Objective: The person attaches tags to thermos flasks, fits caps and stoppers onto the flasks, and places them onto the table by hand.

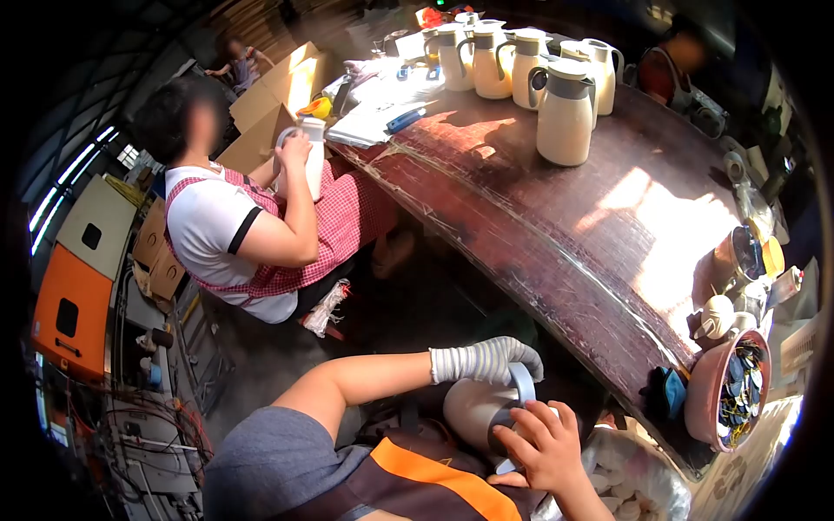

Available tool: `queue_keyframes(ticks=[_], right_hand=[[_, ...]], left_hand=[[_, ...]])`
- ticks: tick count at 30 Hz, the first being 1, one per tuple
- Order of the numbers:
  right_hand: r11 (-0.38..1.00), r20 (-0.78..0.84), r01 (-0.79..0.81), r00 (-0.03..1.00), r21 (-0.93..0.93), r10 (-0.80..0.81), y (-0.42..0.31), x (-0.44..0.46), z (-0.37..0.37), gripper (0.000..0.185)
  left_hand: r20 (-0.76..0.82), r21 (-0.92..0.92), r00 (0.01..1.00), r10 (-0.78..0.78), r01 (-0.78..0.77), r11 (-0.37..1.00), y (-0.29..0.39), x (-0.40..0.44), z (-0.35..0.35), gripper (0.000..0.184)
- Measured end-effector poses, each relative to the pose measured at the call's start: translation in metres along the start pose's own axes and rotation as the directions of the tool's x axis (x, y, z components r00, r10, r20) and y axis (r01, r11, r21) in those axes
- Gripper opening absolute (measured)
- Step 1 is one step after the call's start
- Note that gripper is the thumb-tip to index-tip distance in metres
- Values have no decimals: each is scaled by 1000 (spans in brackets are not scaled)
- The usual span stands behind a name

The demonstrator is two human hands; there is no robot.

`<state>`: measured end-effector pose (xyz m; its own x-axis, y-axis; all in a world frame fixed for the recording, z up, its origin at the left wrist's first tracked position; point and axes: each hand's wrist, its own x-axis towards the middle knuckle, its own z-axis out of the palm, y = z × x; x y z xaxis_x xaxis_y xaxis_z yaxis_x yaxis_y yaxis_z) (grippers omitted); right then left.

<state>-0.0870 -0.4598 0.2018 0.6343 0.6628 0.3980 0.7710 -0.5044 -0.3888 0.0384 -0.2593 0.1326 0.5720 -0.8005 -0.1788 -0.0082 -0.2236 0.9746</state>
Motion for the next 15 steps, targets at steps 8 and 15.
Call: queue_keyframes(ticks=[8,15], right_hand=[[751,-58,-568,783,335,619,15,-8,2,72],[750,-143,-459,801,477,581,43,-45,-7,79]], left_hand=[[595,-284,720,-356,603,745,91,-46,25,60],[83,-456,997,-8,45,889,26,-26,70,57]])
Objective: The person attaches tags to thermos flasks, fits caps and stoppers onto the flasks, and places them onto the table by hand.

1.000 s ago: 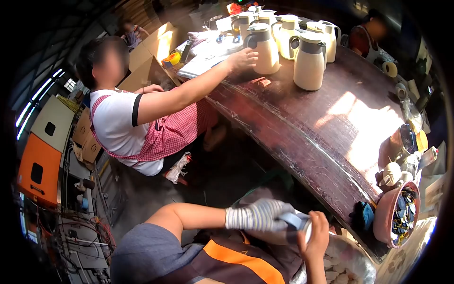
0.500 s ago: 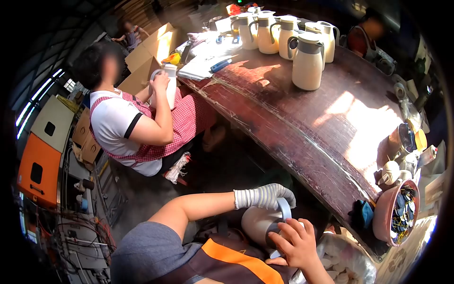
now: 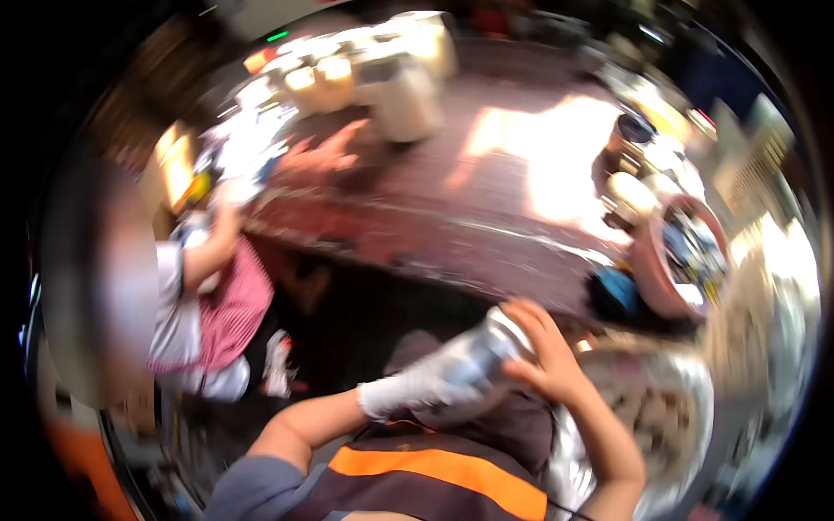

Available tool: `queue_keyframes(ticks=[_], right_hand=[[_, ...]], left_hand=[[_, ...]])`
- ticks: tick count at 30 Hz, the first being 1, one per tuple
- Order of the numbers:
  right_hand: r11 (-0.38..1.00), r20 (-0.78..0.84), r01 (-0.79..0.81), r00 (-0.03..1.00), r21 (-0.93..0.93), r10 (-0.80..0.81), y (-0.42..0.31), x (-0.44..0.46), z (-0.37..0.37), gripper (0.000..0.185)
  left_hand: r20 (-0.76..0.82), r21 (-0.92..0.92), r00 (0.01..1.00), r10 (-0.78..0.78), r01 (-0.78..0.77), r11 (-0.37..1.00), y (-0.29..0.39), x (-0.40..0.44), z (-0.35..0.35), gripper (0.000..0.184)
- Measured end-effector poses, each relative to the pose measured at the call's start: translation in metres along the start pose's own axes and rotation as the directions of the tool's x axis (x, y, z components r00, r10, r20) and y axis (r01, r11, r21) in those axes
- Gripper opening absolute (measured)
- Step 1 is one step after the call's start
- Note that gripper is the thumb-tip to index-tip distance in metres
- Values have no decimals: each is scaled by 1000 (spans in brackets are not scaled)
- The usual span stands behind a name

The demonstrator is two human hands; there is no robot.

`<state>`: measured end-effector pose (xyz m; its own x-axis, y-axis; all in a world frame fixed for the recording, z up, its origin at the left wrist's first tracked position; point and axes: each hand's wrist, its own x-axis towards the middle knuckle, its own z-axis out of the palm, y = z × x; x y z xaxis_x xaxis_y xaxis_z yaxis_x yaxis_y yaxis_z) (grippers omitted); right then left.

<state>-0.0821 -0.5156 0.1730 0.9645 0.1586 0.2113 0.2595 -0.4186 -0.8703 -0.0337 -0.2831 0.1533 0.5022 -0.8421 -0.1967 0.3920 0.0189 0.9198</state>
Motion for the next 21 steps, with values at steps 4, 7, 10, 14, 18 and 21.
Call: queue_keyframes(ticks=[4,7,10,14,18,21], right_hand=[[971,-582,-214,805,-105,115,0,-15,-68,27],[961,-862,-268,501,-73,74,34,-27,-132,18],[805,-851,-514,524,-297,21,49,-32,-190,25],[469,-788,-736,603,-489,125,61,-1,-218,39],[197,-731,-738,672,-646,122,81,20,-220,38],[332,-713,-686,699,-647,56,71,24,-213,27]], left_hand=[[-368,-196,901,-230,166,966,47,18,14,28],[-340,-274,913,-226,134,952,32,30,-4,26],[-288,-279,918,-271,190,941,31,33,-5,26],[-243,-262,907,-344,280,923,32,33,-1,23],[-251,-288,894,-371,296,910,39,32,3,24],[-286,-267,893,-347,273,924,35,29,-1,25]])
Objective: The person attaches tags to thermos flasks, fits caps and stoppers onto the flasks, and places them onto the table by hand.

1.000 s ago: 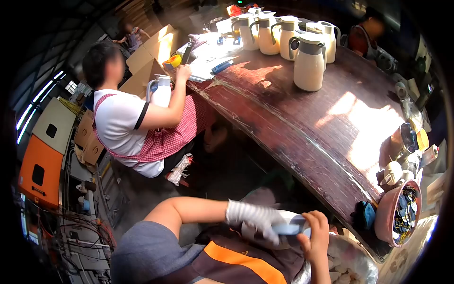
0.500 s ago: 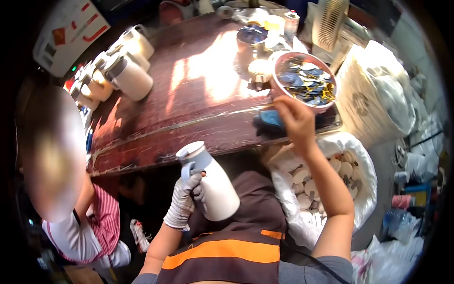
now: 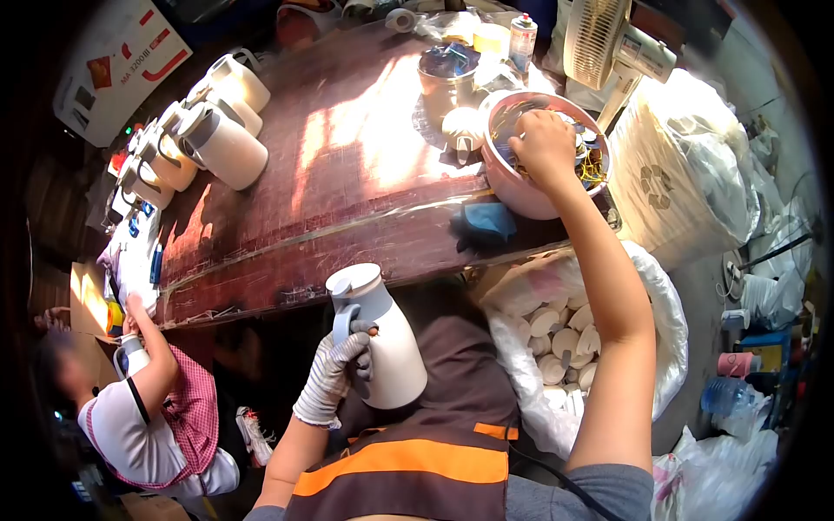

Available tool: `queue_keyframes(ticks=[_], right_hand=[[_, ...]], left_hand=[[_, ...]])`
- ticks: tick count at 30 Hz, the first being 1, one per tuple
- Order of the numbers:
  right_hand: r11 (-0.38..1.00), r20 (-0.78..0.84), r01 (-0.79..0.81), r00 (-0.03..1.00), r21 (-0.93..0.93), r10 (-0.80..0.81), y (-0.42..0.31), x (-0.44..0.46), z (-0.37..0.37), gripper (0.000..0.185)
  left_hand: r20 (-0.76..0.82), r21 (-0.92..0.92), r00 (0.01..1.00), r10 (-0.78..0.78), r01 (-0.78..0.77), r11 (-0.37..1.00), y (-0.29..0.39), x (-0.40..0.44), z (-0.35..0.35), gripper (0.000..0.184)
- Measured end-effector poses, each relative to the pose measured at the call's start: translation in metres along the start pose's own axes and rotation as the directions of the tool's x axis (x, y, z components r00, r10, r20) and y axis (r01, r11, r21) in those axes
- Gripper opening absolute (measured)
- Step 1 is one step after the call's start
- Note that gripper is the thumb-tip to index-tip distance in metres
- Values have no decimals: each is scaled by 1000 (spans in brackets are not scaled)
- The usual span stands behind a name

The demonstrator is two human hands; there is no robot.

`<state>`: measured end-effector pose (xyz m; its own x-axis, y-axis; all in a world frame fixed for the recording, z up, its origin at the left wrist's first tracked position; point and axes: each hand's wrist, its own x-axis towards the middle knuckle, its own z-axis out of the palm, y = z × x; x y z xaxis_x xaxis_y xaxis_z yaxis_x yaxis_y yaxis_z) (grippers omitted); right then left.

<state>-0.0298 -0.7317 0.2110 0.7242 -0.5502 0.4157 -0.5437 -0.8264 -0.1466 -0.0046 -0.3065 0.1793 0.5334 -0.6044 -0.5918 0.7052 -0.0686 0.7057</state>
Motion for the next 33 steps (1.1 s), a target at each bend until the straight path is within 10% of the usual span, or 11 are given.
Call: queue_keyframes(ticks=[12,15,20,23,29,32,33], right_hand=[[962,74,-9,997,272,-12,4,2,1,29],[792,-155,16,983,610,100,18,7,-3,24],[206,52,-158,896,966,441,41,7,-9,29],[137,146,-250,842,958,519,43,2,-12,26],[-241,404,-358,897,902,181,-33,-51,-35,19],[110,675,-667,721,737,-156,-91,-113,-27,20],[260,749,-702,628,663,-212,-116,-133,-20,22]], left_hand=[[90,6,994,64,-65,998,-8,-4,-10,28],[82,-2,994,70,-71,998,-8,-9,-14,28],[111,-14,987,115,-114,993,-11,-6,-22,31],[102,-113,986,130,-119,986,-13,-5,-25,36],[-172,-288,977,129,-175,941,-16,-6,-25,40],[-142,82,908,394,-386,919,-36,9,-51,34],[-169,7,956,239,-242,970,-24,0,-42,30]])
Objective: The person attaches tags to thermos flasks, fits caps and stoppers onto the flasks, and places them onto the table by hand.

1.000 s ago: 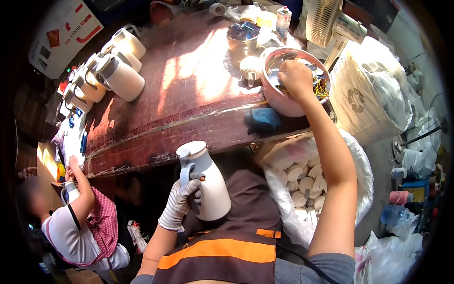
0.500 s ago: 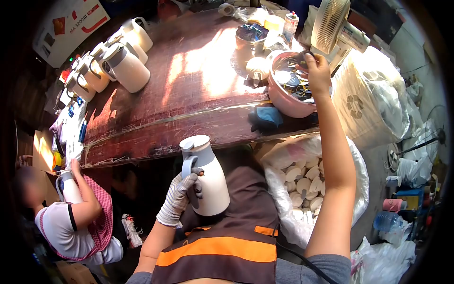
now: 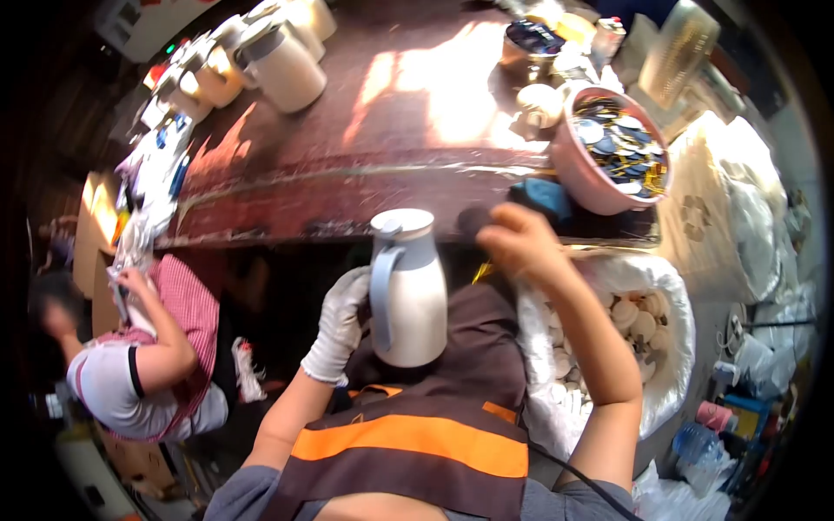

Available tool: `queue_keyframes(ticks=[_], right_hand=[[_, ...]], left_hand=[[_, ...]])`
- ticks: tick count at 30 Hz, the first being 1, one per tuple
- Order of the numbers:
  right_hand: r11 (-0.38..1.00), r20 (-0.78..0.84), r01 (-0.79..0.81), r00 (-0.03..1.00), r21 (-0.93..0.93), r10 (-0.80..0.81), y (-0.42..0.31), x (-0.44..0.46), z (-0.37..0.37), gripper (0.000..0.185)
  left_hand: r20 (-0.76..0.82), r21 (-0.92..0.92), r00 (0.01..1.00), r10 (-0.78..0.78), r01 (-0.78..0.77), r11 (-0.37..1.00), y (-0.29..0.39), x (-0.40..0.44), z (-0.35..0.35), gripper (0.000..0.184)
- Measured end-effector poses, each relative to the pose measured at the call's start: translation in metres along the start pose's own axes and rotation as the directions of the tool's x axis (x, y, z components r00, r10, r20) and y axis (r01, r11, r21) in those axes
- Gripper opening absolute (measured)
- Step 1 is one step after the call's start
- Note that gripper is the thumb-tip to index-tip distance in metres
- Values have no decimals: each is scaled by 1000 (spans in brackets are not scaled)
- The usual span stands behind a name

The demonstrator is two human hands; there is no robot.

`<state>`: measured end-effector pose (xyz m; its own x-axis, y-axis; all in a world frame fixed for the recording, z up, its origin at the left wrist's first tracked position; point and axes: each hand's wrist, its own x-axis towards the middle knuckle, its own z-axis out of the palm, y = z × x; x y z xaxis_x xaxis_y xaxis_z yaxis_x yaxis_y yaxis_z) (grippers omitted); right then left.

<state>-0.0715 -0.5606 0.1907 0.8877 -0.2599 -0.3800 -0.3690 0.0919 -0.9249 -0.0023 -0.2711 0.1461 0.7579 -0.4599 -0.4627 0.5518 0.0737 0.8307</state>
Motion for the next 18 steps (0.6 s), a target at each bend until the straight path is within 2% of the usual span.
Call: queue_keyframes(ticks=[2,3,4,5,8,9,10,12,13,14,15,16,18], right_hand=[[981,177,92,982,-170,-61,32,2,49,24],[977,232,101,971,-185,-57,46,4,67,24],[974,280,110,959,-200,-51,51,4,81,24],[964,275,123,960,-237,-55,50,4,88,24],[947,290,160,954,-277,-77,35,-2,93,24],[945,290,166,954,-282,-81,34,-5,94,25],[944,292,165,953,-286,-78,37,-7,95,25],[923,217,229,962,-308,-166,44,-9,96,25],[904,230,250,957,-347,-177,45,-12,90,23],[882,247,273,951,-385,-186,43,-15,84,21],[901,258,118,966,-418,-7,37,-21,76,23],[952,366,-51,916,-303,166,36,-23,69,23],[977,604,-208,786,51,135,45,-21,58,24]], left_hand=[[20,29,992,128,-129,991,-9,1,0,29],[2,30,992,125,-125,992,-10,4,-5,29],[34,196,984,173,-177,965,-10,7,-9,30],[78,354,974,212,-226,908,-10,8,-11,31],[146,345,963,225,-262,901,-9,5,-13,33],[152,382,944,294,-330,863,-13,4,-12,28],[149,378,944,294,-329,865,-12,1,-8,28],[41,198,995,89,-95,975,-6,-7,1,22],[-18,162,986,166,-161,974,-14,-3,-2,21],[-60,15,996,65,-65,998,-4,-8,1,21],[-91,-73,995,45,-51,996,-4,-10,0,21],[-119,-161,993,21,-40,986,-4,-12,-1,20],[-148,-208,987,63,-93,974,-5,-13,2,19]])
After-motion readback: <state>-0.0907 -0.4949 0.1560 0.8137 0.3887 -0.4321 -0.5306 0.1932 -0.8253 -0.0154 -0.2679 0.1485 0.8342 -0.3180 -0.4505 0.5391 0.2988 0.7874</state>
